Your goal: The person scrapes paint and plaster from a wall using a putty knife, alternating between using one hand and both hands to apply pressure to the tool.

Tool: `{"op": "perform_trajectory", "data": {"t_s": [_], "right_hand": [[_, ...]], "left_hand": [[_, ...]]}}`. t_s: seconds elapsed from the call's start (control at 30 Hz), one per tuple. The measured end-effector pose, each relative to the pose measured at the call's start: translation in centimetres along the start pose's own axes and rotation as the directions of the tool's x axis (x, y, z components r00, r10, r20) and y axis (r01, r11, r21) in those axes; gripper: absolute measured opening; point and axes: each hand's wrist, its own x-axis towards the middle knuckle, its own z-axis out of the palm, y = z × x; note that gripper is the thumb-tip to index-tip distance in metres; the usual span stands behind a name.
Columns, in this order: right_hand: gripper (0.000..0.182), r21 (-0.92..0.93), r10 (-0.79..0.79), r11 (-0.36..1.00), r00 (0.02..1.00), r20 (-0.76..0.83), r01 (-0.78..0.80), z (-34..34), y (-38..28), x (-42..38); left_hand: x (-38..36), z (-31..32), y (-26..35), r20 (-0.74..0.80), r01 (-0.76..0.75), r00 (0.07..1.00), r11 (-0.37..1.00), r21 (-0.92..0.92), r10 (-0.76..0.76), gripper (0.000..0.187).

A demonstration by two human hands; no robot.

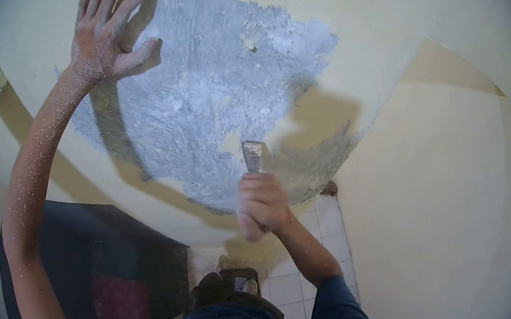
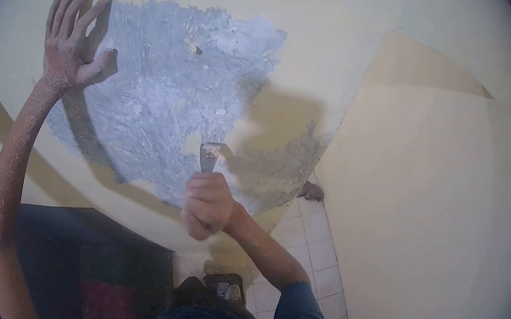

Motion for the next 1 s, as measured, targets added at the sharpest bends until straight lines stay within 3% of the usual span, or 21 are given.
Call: {"op": "perform_trajectory", "data": {"t_s": [0.1, 0.2, 0.3, 0.4, 0.5, 0.6, 0.7, 0.8, 0.9, 1.0], "right_hand": [[0.023, -0.162, 0.110, 0.983, 0.977, 0.185, -0.080, -0.1, 2.3, -1.3], [0.022, -0.071, 0.082, 0.995, 0.974, 0.210, -0.069, 0.4, 1.5, -1.1], [0.021, 0.035, -0.036, 0.999, 0.999, -0.036, 0.037, 0.2, 0.3, 0.4], [0.022, -0.080, 0.003, 0.997, 0.965, 0.262, 0.018, 1.0, 1.2, -0.2], [0.021, -0.005, -0.067, 0.998, 0.998, 0.002, 0.067, 0.1, 0.7, 0.1], [0.019, -0.082, -0.103, 0.991, 0.995, -0.004, 0.103, 0.2, 0.6, 0.4], [0.017, -0.067, 0.037, 0.998, 0.968, 0.249, -0.021, 0.7, 1.1, 0.3], [0.017, 0.025, -0.063, 0.998, 0.998, -0.007, 0.063, 0.6, -0.3, 1.3], [0.017, -0.014, -0.054, 0.998, 0.995, 0.087, 0.055, 0.4, 1.9, 0.7], [0.019, 0.023, -0.003, 1.000, 0.997, 0.075, 0.001, 0.7, 0.8, 1.8]], "left_hand": [[0.2, -0.3, 0.6, 0.000, -0.006, 1.000, 1.000, -0.030, 0.006, 0.072], [0.6, 0.0, 0.4, -0.047, -0.019, 0.999, 1.000, -0.019, 0.018, 0.070], [0.5, 0.0, 0.2, -0.059, -0.026, 0.998, 1.000, -0.014, 0.026, 0.070], [0.5, 0.2, 0.6, -0.064, -0.023, 0.998, 1.000, -0.019, 0.022, 0.071], [0.4, 0.1, 0.4, -0.059, -0.024, 0.998, 1.000, -0.015, 0.023, 0.072], [0.4, 0.2, 0.3, -0.072, -0.035, 0.997, 0.999, -0.034, 0.032, 0.073], [0.5, 0.3, 0.2, -0.073, -0.032, 0.997, 0.999, -0.026, 0.030, 0.073], [0.4, 0.2, 0.4, -0.062, -0.035, 0.998, 0.999, -0.025, 0.033, 0.073], [0.1, 0.2, 0.3, -0.052, -0.036, 0.998, 0.999, -0.041, 0.034, 0.073], [0.3, 0.1, 0.5, -0.057, -0.041, 0.998, 0.998, -0.047, 0.038, 0.073]]}}
